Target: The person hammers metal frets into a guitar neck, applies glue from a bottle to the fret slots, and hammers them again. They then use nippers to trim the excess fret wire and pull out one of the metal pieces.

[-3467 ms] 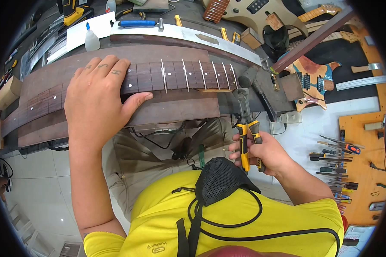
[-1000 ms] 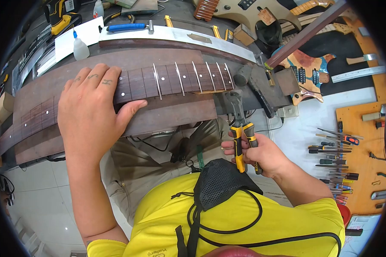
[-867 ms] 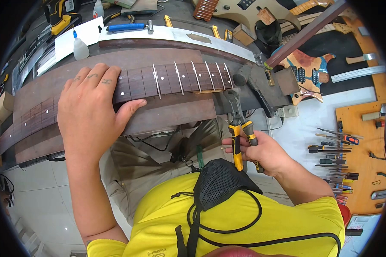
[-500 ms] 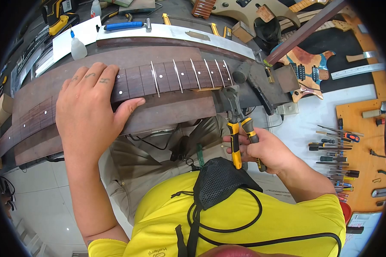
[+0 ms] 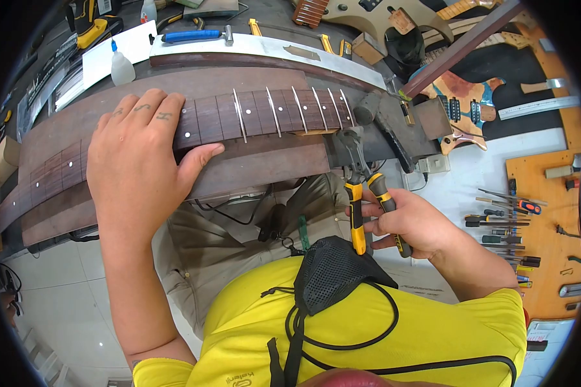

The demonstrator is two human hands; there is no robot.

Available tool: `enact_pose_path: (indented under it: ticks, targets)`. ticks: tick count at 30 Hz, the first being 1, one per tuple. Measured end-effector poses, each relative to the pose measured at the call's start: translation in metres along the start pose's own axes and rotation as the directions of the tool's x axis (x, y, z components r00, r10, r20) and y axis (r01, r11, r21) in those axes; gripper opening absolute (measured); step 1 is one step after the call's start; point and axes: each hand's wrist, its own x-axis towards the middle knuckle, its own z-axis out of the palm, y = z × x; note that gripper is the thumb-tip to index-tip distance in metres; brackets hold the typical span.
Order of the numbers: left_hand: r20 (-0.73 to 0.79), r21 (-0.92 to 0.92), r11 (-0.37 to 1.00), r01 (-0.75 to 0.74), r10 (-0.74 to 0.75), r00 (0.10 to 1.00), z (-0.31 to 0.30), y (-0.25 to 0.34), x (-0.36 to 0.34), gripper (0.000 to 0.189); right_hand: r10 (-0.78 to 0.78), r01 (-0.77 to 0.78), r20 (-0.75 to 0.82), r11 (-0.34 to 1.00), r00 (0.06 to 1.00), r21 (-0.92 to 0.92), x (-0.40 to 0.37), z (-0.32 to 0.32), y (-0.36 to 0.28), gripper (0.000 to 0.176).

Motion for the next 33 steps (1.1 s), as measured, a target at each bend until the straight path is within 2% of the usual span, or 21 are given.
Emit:
enact_pose_path:
  ticks: [5,7,15,23,25,29,33]
  targets:
    - [-0.015,-0.014,1.000,-0.009,0.009,1.000,0.001,-0.002,-0.001,0.066,0.014,-0.014,-0.035,1.000,0.999,-0.006,-0.005,0.000,-0.007,0.072]
    - [-0.023,-0.009,1.000,-0.012,0.012,1.000,0.002,-0.002,-0.001,0.064,0.037,-0.038,0.024,0.998,0.999,0.049,-0.008,-0.001,-0.013,0.072]
    - [-0.037,-0.042,0.999,-0.017,0.016,0.999,0.001,-0.003,-0.002,0.064,0.044,-0.044,-0.001,0.998,0.999,0.044,-0.012,0.004,-0.016,0.067]
    - [-0.052,-0.032,0.999,-0.032,0.030,0.998,0.003,-0.004,-0.002,0.064,0.006,-0.006,-0.002,0.989,1.000,0.145,-0.005,0.006,-0.006,0.063]
    - [-0.047,-0.045,0.999,-0.030,0.028,0.999,0.002,-0.004,-0.002,0.063,-0.069,0.065,0.032,0.992,0.997,0.105,-0.003,0.004,-0.003,0.060]
    - [-0.031,-0.052,0.998,-0.020,0.019,0.999,0.001,-0.004,-0.001,0.063,-0.041,0.036,0.044,0.992,0.998,0.117,0.001,0.003,0.000,0.062]
    - [-0.024,-0.048,0.999,-0.015,0.014,1.000,0.001,-0.005,0.000,0.064,-0.026,0.022,0.023,0.985,0.999,0.172,-0.003,0.013,-0.004,0.057]
